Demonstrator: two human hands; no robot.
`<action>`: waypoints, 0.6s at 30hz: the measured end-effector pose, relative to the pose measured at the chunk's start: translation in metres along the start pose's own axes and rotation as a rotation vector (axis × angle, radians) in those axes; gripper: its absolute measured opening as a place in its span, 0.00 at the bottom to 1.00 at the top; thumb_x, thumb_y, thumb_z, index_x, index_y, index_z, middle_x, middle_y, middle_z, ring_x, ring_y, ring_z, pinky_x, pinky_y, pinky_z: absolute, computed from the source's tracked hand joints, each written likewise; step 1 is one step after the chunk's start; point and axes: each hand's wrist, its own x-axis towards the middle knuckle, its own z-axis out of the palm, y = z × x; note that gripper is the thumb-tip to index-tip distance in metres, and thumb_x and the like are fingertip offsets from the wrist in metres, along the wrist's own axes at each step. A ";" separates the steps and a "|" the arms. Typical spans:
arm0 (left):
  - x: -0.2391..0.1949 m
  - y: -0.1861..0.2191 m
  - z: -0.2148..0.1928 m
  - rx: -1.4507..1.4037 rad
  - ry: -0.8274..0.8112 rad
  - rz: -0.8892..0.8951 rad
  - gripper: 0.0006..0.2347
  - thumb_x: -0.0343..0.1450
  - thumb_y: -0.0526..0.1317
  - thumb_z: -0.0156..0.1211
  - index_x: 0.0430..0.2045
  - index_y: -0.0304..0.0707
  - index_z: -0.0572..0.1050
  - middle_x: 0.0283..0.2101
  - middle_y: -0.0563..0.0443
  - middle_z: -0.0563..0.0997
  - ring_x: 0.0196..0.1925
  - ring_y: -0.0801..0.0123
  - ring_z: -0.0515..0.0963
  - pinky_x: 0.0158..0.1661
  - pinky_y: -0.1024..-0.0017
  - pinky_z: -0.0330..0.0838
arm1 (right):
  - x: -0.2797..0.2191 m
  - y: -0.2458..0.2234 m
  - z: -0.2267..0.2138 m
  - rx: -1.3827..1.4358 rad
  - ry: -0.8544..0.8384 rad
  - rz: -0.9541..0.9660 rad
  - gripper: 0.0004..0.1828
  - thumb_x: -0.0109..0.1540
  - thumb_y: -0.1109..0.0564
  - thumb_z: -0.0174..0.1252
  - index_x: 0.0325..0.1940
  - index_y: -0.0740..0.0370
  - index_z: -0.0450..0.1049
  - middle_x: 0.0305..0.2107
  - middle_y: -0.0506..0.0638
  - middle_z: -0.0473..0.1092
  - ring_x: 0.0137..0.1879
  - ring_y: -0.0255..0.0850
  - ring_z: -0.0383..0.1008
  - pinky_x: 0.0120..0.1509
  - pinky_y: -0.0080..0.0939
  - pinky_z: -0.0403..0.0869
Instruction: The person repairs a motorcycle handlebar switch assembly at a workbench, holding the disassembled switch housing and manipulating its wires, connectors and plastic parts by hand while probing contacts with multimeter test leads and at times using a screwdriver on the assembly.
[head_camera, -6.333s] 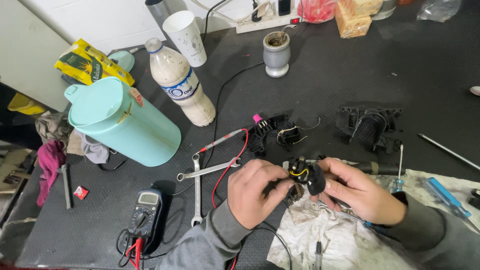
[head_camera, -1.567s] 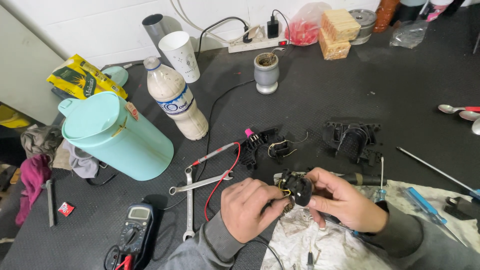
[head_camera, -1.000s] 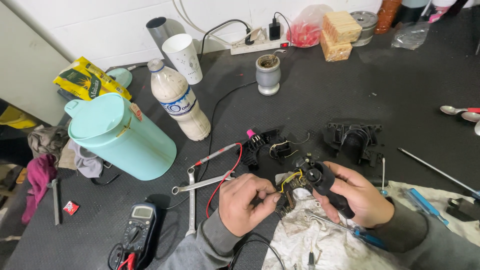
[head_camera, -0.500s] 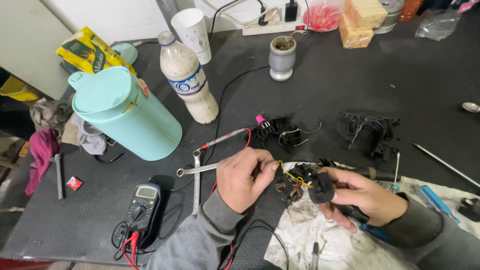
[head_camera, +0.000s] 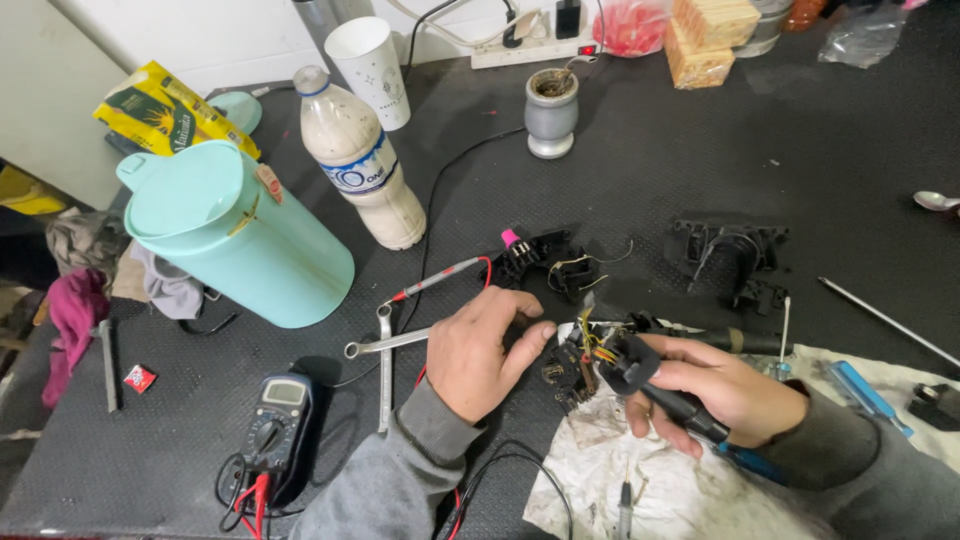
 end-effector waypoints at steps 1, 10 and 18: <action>0.001 0.001 -0.001 -0.031 -0.029 -0.019 0.09 0.69 0.41 0.69 0.36 0.38 0.77 0.35 0.49 0.80 0.30 0.62 0.82 0.29 0.66 0.73 | -0.001 0.000 0.001 0.002 -0.015 -0.027 0.35 0.64 0.59 0.41 0.78 0.60 0.54 0.28 0.69 0.77 0.16 0.41 0.71 0.18 0.38 0.70; 0.001 0.009 0.000 0.112 -0.103 0.410 0.14 0.65 0.43 0.71 0.44 0.50 0.79 0.44 0.51 0.73 0.45 0.57 0.77 0.45 0.61 0.71 | 0.000 -0.003 0.008 -0.027 -0.005 -0.064 0.24 0.68 0.56 0.43 0.67 0.67 0.61 0.30 0.68 0.77 0.17 0.39 0.71 0.20 0.37 0.70; 0.000 0.002 -0.002 0.145 -0.069 0.396 0.10 0.67 0.38 0.70 0.40 0.45 0.79 0.44 0.54 0.74 0.44 0.62 0.78 0.43 0.65 0.73 | 0.002 0.001 0.005 -0.064 -0.016 -0.002 0.24 0.67 0.57 0.44 0.67 0.65 0.62 0.30 0.64 0.77 0.17 0.36 0.68 0.20 0.36 0.69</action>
